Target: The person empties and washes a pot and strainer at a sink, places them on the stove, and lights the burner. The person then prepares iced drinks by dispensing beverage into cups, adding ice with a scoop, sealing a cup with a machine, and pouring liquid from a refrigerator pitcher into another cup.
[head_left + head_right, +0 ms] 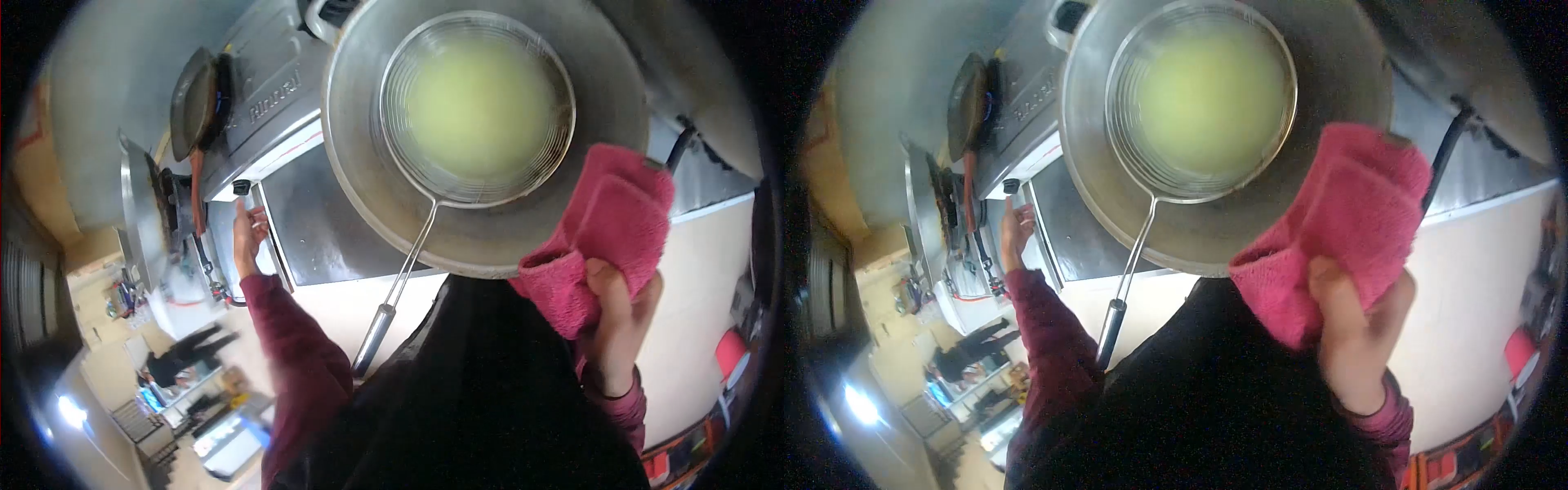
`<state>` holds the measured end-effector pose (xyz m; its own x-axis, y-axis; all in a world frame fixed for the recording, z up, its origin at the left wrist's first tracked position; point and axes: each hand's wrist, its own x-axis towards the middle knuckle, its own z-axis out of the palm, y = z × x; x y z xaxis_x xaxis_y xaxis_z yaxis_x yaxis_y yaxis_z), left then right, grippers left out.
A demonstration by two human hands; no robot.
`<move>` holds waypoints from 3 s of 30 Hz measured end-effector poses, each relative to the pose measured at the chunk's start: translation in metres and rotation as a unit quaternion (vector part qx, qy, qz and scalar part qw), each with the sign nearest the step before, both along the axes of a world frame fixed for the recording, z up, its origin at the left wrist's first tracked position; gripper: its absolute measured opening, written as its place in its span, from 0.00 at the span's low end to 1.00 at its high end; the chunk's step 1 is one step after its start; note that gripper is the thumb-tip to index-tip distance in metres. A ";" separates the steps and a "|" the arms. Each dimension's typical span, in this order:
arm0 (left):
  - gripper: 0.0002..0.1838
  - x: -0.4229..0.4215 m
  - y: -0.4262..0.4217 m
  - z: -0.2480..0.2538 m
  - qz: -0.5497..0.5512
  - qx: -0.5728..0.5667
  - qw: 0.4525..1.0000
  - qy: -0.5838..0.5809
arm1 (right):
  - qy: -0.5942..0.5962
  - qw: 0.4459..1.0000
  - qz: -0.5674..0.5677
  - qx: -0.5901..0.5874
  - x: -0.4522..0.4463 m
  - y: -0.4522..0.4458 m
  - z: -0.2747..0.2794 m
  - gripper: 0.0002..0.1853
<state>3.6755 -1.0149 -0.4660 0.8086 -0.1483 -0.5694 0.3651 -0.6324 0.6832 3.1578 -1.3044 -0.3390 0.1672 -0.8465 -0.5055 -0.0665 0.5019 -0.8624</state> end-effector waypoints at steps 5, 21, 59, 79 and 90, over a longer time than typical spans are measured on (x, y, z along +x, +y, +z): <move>0.47 -0.210 -0.029 0.110 -0.215 -0.080 0.972 0.058 | -0.055 0.986 0.097 -0.125 -0.017 0.003 0.006 0.03; 0.24 -0.800 0.135 0.178 0.134 -0.377 0.914 0.062 | -0.206 0.849 0.485 -0.028 -0.185 0.122 0.018 0.03; 0.18 -1.835 0.839 0.205 0.807 0.347 0.448 -0.168 | -0.168 0.233 0.932 0.220 -1.054 1.292 -0.016 0.08; 0.11 -2.085 1.505 0.158 0.747 0.304 0.561 -0.187 | -0.122 0.391 0.906 0.108 -1.296 1.855 -0.061 0.02; 0.11 -2.083 1.888 0.137 0.744 0.237 0.556 -0.287 | -0.191 0.397 0.893 0.089 -1.268 2.222 -0.053 0.02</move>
<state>1.5928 0.8731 -0.3288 -0.0947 0.9835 0.1544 0.5323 -0.0811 0.8426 1.8901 0.9173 -0.3924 0.5140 0.8386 -0.1806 -0.3346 0.0022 -0.9424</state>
